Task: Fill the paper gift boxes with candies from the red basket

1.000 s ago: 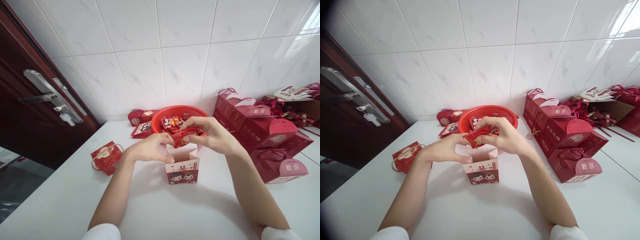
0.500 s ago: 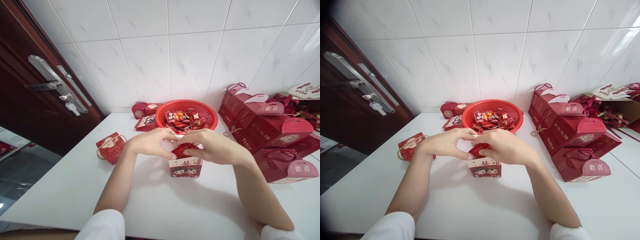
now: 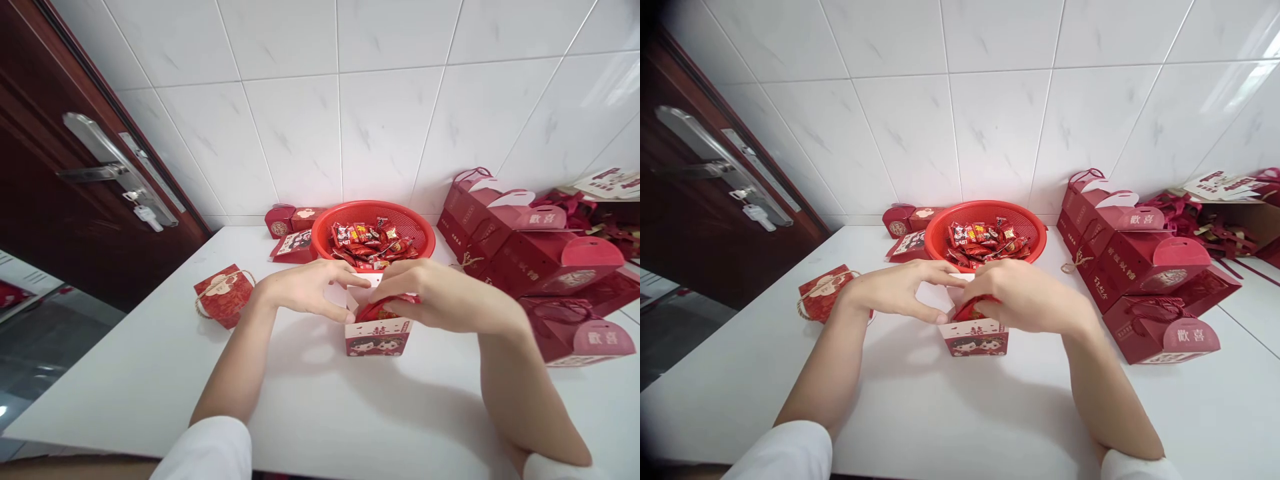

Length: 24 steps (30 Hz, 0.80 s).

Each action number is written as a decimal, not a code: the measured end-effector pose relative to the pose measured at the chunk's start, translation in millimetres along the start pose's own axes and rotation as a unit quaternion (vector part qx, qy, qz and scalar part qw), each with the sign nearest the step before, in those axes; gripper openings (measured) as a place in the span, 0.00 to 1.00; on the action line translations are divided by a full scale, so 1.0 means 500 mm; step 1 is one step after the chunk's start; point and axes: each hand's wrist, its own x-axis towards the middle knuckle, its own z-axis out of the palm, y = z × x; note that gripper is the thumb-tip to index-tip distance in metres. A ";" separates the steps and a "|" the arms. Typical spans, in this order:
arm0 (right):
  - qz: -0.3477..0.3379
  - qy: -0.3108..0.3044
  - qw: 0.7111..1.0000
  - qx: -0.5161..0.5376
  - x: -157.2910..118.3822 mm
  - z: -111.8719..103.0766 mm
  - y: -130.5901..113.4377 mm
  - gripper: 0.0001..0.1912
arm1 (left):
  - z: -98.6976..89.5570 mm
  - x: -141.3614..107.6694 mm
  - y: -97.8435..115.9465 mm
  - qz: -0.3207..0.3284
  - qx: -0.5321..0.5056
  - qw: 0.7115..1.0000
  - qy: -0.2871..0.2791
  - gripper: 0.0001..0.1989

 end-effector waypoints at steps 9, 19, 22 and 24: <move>-0.015 0.089 0.996 -0.007 -0.018 -0.004 0.005 0.14 | 0.002 -0.004 -0.005 0.012 0.014 1.000 0.004 0.24; 0.048 0.073 0.996 -0.028 -0.036 -0.021 0.026 0.19 | 0.017 0.012 -0.003 0.046 0.022 0.997 0.050 0.25; 0.120 0.072 0.989 -0.057 -0.045 -0.027 0.043 0.30 | 0.031 0.028 -0.004 0.055 0.032 0.994 0.084 0.23; 0.168 0.037 0.984 -0.049 -0.045 -0.029 0.054 0.33 | 0.038 0.038 -0.006 0.061 0.029 0.989 0.130 0.24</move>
